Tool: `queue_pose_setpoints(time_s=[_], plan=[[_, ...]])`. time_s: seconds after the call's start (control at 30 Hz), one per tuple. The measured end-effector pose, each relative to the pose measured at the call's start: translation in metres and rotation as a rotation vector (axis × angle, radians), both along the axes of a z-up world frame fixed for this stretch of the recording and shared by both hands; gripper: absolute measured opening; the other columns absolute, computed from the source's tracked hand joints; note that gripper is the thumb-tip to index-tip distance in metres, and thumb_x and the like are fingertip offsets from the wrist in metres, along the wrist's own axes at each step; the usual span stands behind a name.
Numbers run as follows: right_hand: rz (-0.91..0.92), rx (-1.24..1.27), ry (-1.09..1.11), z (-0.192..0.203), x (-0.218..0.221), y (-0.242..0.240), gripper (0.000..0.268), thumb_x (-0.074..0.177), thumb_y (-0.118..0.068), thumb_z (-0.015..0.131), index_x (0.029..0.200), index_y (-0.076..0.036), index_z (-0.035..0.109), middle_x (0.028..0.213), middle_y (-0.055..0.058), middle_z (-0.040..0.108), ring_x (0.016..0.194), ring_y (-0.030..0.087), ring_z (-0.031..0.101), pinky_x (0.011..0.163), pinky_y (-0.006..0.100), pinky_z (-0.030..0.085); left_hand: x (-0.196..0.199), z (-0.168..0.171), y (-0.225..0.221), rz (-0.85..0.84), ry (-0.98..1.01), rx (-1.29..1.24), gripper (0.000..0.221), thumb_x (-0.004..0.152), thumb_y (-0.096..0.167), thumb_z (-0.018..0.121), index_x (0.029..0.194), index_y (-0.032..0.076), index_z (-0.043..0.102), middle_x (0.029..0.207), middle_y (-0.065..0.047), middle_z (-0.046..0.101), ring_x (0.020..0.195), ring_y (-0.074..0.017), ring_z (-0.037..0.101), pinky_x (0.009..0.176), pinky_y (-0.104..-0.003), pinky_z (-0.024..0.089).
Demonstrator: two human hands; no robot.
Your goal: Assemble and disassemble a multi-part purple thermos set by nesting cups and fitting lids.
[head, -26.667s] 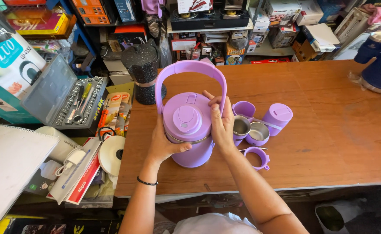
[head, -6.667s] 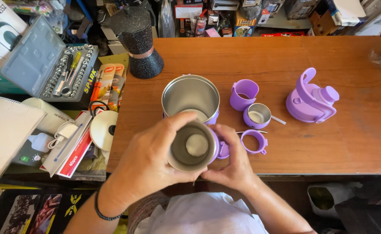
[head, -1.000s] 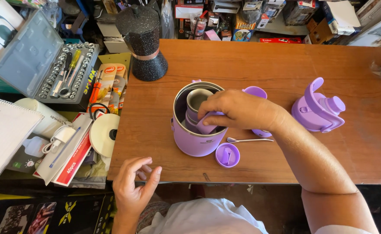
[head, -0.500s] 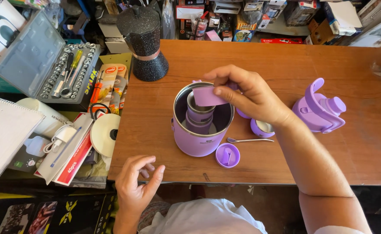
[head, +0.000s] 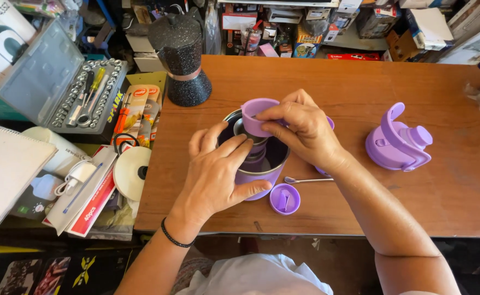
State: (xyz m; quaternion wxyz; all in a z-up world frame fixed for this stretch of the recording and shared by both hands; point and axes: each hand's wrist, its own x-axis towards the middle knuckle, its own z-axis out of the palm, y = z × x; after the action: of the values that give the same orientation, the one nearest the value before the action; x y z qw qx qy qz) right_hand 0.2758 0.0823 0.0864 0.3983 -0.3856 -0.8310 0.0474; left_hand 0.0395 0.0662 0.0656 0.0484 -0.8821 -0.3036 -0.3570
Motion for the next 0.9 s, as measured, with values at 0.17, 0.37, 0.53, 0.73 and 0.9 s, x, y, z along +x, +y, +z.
queue_pose_setpoints(time_s=[0.17,0.37,0.53,0.73,0.9], plan=[[-0.016,0.046,0.027,-0.003,0.005,-0.004,0.016,0.1,-0.01,0.073,0.116,-0.011,0.073,0.098,-0.005,0.071,0.091,0.019,0.057,0.089,0.031,0.049,0.004,-0.003,-0.002,0.034,0.042,-0.005,0.079,0.09,0.077,0.042,0.116,0.008,0.072,0.119,-0.004,0.072,0.122,-0.0359,0.055,0.103,-0.057,0.031],[0.101,0.161,-0.074,-0.003,0.0,-0.007,0.019,0.1,-0.011,0.072,0.119,-0.008,0.071,0.104,0.001,0.072,0.092,0.024,0.058,0.083,0.033,0.051,0.0,-0.01,-0.01,0.036,0.062,0.032,0.083,0.089,0.078,0.048,0.124,0.005,0.069,0.126,-0.006,0.07,0.118,-0.0302,0.06,0.106,-0.055,0.032],[0.104,0.199,-0.112,-0.013,-0.004,-0.003,0.018,0.101,-0.012,0.07,0.118,-0.007,0.072,0.104,0.001,0.073,0.093,0.026,0.06,0.082,0.033,0.055,-0.001,-0.01,-0.009,0.021,0.061,0.013,0.083,0.088,0.077,0.05,0.123,0.003,0.068,0.121,-0.01,0.067,0.116,-0.0303,0.059,0.106,-0.056,0.034],[0.087,0.173,-0.112,-0.014,-0.004,-0.001,0.018,0.102,-0.014,0.069,0.118,-0.008,0.073,0.102,0.003,0.072,0.094,0.026,0.061,0.081,0.034,0.056,0.0,-0.01,-0.008,0.045,0.067,-0.011,0.081,0.087,0.077,0.052,0.122,0.005,0.068,0.118,-0.012,0.064,0.116,-0.0364,0.054,0.104,-0.057,0.037],[0.094,0.173,-0.121,-0.015,-0.006,0.001,0.017,0.103,-0.015,0.067,0.117,-0.008,0.073,0.103,0.002,0.073,0.095,0.027,0.061,0.081,0.034,0.057,0.0,-0.011,-0.009,0.026,0.062,-0.016,0.077,0.088,0.075,0.053,0.12,0.007,0.069,0.113,-0.013,0.064,0.115,-0.0376,0.054,0.103,-0.058,0.038]])
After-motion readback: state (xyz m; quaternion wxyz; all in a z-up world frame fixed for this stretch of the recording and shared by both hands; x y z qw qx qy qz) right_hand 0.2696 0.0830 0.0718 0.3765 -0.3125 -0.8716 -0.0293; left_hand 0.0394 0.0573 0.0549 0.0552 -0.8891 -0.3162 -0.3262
